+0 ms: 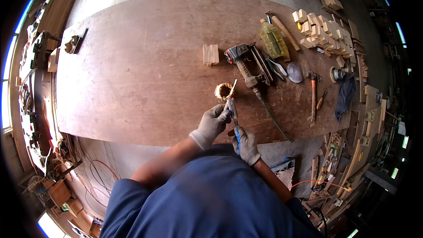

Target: The person uses a chisel and a hammer to carve and shape a small, round wooden object on a workbench. They repeatedly strike the chisel to remove wood shavings and refine the object's surface.

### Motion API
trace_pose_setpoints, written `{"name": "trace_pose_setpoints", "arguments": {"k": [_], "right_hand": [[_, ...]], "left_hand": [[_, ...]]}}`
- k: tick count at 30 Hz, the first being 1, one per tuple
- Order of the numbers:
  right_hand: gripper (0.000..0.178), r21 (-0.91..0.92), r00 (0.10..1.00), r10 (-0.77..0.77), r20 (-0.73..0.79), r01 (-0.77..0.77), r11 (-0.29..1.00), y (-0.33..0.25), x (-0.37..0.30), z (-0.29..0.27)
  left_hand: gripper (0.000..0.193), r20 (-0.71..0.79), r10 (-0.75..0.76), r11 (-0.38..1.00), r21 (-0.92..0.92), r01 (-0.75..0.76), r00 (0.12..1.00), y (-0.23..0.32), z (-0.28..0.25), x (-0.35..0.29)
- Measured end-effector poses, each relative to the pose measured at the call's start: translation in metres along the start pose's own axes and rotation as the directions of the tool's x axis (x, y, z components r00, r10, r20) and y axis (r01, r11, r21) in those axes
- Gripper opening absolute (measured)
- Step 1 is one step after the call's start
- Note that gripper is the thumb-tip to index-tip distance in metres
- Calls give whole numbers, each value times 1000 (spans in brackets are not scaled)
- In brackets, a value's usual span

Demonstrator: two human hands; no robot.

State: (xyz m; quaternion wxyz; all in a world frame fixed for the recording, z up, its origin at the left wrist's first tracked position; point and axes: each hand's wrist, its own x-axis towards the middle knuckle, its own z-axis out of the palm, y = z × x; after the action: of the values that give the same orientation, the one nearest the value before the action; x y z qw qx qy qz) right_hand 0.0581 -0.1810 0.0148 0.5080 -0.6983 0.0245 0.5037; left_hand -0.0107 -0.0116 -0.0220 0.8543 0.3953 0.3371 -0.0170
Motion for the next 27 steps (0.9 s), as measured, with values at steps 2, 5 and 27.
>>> {"name": "trace_pose_setpoints", "arguments": {"k": [2, 5, 27], "right_hand": [[43, 2, 1000, -15, 14, 15, 1000, 2, 1, -1], [43, -15, 999, -16, 28, 17, 1000, 1, 2, -2], [42, -172, 995, -73, -65, 61, 983, 14, 12, 0]], "left_hand": [[27, 0, -26, 999, 37, 26, 1000, 1, -4, 2], [27, -31, 41, 994, 100, -38, 999, 8, 5, 0], [33, -228, 25, 963, 267, 38, 973, 6, 9, 2]]}}
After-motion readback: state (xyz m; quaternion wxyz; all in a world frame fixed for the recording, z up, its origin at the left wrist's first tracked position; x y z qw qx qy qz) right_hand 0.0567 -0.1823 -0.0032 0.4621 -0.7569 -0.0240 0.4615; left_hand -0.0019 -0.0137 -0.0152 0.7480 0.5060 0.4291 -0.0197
